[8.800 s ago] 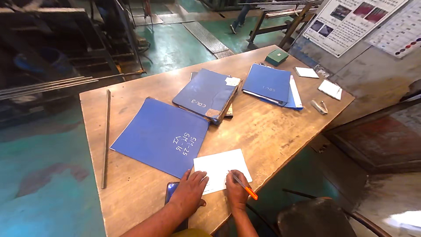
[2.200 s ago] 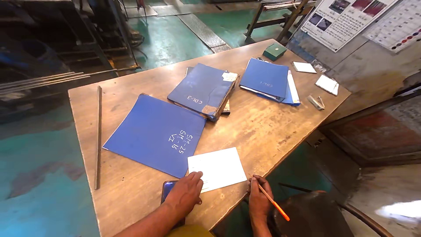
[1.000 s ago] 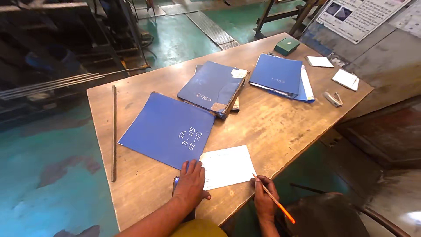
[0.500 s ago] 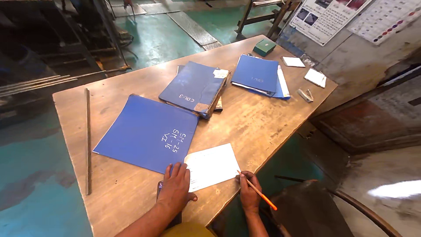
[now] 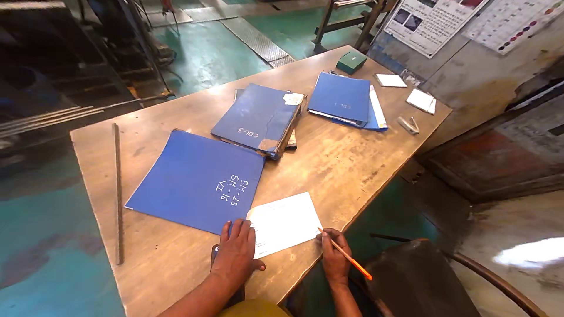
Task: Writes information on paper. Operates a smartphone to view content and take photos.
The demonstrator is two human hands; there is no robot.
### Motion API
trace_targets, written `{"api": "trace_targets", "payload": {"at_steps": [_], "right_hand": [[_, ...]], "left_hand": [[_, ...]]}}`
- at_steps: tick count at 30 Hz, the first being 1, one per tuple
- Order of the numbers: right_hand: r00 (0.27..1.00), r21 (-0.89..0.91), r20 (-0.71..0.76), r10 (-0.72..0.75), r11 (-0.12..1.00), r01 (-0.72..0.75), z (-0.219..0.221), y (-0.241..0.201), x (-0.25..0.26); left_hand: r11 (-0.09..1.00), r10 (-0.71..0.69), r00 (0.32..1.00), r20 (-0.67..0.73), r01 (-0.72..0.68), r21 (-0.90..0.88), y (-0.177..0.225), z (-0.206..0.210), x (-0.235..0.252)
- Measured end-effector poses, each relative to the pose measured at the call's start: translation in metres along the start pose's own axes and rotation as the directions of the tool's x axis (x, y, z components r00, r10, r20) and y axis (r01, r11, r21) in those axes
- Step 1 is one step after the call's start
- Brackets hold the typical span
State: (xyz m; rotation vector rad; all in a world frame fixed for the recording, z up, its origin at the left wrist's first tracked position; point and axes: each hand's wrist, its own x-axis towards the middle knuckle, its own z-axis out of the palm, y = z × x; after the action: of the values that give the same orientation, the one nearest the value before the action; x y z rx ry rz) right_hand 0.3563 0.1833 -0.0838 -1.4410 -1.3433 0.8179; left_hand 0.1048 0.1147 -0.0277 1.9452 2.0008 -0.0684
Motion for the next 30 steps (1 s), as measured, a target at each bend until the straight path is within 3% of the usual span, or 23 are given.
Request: {"api": "trace_targets", "payload": {"at_steps": [3, 16, 30], "right_hand": [[1.000, 0.008, -0.008, -0.005, 1.000, 0.006, 0.0010, -0.0013, 0.0002], [1.000, 0.039, -0.016, -0.006, 0.999, 0.006, 0.0026, -0.0008, 0.0009], [1.000, -0.011, -0.008, -0.011, 1.000, 0.011, 0.0020, 0.0004, -0.0001]], "left_hand": [[1.000, -0.012, 0.999, 0.042, 0.012, 0.015, 0.0008, -0.0028, 0.0006], [0.999, 0.015, 0.997, -0.082, -0.013, 0.033, -0.0007, 0.0054, -0.0007], [1.000, -0.009, 1.000, 0.004, 0.009, -0.005, -0.0002, 0.0006, -0.0003]]}}
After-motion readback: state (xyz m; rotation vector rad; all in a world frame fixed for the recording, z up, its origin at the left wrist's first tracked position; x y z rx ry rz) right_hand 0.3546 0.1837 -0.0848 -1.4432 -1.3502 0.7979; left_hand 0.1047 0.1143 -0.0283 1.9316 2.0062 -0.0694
